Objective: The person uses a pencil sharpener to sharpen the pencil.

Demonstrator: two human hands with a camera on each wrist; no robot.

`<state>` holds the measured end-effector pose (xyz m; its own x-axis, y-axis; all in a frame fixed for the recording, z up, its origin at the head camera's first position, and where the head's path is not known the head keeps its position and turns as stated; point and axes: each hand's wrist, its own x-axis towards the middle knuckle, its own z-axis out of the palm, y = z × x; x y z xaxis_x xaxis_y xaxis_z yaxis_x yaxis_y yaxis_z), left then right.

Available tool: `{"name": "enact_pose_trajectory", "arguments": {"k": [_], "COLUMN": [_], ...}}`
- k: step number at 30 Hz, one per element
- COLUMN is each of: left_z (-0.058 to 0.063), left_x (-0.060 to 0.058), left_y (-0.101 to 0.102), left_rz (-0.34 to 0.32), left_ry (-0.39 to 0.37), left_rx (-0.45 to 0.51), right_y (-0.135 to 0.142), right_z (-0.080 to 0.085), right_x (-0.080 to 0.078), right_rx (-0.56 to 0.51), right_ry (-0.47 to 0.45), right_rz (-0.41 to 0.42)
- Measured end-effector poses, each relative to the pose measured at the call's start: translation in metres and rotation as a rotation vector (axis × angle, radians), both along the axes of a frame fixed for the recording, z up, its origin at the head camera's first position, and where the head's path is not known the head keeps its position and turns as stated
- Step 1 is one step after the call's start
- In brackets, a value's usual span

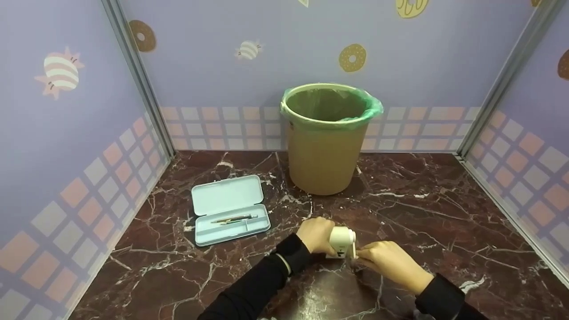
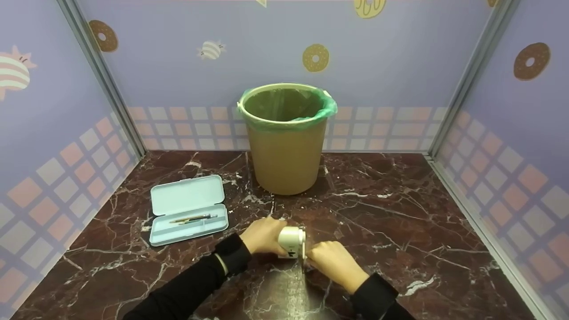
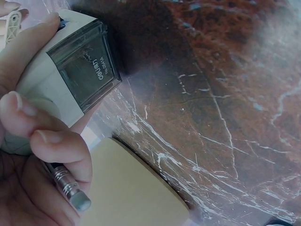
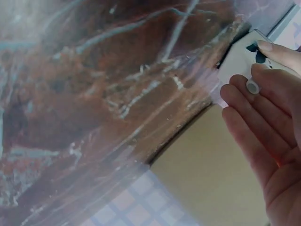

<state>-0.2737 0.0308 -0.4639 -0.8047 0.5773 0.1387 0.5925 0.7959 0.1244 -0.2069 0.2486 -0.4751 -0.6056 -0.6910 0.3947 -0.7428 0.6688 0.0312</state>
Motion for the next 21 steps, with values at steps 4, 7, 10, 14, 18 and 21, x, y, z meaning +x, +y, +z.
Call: {"name": "enact_pose_trajectory", "arguments": {"k": [4,7,10,14,18,21], "left_z": [0.000,0.000,0.000,0.000,0.000,0.001], "left_x": [0.000,0.000,0.000,-0.001,-0.001,0.000], "left_y": [0.000,0.001,0.001,0.001,0.001,0.001], "left_rz": [0.000,0.000,-0.001,-0.002,-0.004,-0.002], "left_ry": [0.001,-0.004,-0.012,-0.012,0.001,0.007], "left_rx": [-0.002,-0.003,-0.005,-0.011,-0.022,-0.035], "right_y": [0.001,0.002,0.003,0.005,0.005,0.005], "right_z": [0.006,0.011,0.016,0.026,0.036,0.042], "right_x": [0.003,0.005,0.006,0.007,0.006,0.002], "right_rx": [-0.002,-0.006,-0.008,-0.024,-0.041,-0.045], "right_ry": [0.007,0.018,0.015,0.001,0.032,0.046], "right_rz": [0.012,0.027,0.032,0.017,-0.002,-0.014]}}
